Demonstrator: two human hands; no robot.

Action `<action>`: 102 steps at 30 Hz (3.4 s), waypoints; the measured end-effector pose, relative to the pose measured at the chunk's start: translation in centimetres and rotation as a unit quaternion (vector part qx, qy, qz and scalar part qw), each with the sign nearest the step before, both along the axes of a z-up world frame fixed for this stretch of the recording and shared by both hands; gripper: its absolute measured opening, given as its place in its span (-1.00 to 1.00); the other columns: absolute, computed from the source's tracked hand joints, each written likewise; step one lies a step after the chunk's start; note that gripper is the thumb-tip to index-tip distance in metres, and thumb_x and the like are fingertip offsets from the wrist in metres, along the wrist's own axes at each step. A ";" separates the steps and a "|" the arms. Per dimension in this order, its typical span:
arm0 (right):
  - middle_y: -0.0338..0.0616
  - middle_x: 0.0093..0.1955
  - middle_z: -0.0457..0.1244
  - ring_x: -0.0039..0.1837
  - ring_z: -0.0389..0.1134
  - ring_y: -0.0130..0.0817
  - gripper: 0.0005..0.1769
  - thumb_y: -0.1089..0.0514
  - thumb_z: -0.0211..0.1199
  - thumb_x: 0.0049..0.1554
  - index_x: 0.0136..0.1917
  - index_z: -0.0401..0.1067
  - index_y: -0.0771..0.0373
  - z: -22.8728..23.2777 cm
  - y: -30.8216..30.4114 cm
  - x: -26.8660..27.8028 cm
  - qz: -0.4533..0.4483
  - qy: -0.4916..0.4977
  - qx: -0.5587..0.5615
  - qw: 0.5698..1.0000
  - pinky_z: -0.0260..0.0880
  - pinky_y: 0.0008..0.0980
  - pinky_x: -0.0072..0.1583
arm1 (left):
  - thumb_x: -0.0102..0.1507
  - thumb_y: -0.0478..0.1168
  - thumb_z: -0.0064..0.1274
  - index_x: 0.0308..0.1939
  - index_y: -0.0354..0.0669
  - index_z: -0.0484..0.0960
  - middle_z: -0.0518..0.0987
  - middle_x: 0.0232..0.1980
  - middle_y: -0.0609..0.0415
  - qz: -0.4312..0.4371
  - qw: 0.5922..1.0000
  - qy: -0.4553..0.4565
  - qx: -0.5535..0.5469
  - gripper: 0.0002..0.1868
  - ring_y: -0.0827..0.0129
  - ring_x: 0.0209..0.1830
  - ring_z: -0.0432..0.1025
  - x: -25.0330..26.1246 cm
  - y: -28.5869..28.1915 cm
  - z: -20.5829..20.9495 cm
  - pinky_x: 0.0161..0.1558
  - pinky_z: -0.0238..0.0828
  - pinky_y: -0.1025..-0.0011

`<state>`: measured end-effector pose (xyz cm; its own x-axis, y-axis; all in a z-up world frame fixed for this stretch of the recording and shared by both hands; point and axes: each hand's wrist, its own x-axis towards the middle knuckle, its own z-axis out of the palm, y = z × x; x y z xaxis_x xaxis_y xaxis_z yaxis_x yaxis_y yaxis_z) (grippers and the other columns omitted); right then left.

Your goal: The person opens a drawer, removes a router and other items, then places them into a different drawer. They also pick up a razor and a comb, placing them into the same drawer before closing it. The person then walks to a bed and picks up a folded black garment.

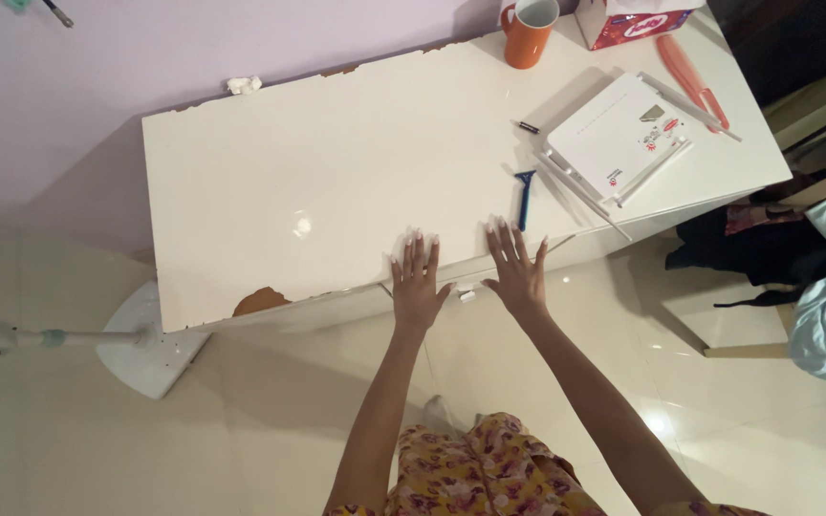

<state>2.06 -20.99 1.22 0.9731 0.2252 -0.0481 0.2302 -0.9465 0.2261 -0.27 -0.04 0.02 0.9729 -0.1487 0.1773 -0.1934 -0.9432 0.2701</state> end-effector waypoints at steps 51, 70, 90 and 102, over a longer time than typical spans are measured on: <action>-0.11 0.71 -0.20 0.66 -0.18 -0.05 -0.07 -0.33 0.11 0.21 0.66 -0.16 0.00 -20.9 -6.7 -11.6 -0.013 0.038 0.198 0.979 -0.18 0.51 0.46 | 0.28 0.00 0.09 0.62 -0.05 0.03 -0.09 0.69 0.08 0.090 0.994 0.051 0.045 -0.10 0.21 0.66 -0.12 -14.3 -4.2 -20.6 0.53 -0.11 -0.18; -0.06 0.73 -0.20 0.70 -0.22 -0.06 -0.15 -0.30 0.04 0.31 0.69 -0.10 0.07 -36.2 -7.4 -2.9 0.041 -0.106 0.241 0.964 -0.25 0.49 0.51 | 0.33 0.03 0.04 0.63 -0.02 -0.03 -0.05 0.68 0.09 0.085 0.992 -0.063 0.062 -0.12 0.20 0.67 -0.12 -4.8 -2.7 -35.5 0.54 -0.18 -0.16; 0.03 0.63 0.00 0.66 -0.08 -0.04 -0.22 -0.20 0.09 0.32 0.67 0.03 0.10 -39.7 -5.8 -0.1 0.098 -0.252 0.224 0.936 -0.11 0.46 0.47 | 0.33 0.02 0.05 0.52 -0.18 0.24 0.26 0.48 -0.03 0.098 0.958 -0.269 0.008 -0.26 0.15 0.57 0.08 -2.2 -3.0 -39.7 0.56 -0.22 -0.21; -0.01 0.54 0.11 0.63 -0.01 -0.06 -0.37 -0.16 0.14 0.35 0.60 0.24 0.09 -41.9 -5.8 -1.3 0.092 -0.338 0.235 0.907 -0.09 0.39 0.49 | 0.34 0.02 0.07 0.47 -0.16 0.31 0.31 0.38 -0.06 0.075 0.952 -0.296 -0.013 -0.32 0.08 0.52 0.13 -4.6 -3.0 -40.1 0.52 -0.09 -0.24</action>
<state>0.71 -26.75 -40.67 0.6880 0.2286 0.6887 0.3540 -0.9342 -0.0435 -4.86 -3.09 -40.05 0.7107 -0.0040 0.7035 -0.1824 -0.9669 0.1787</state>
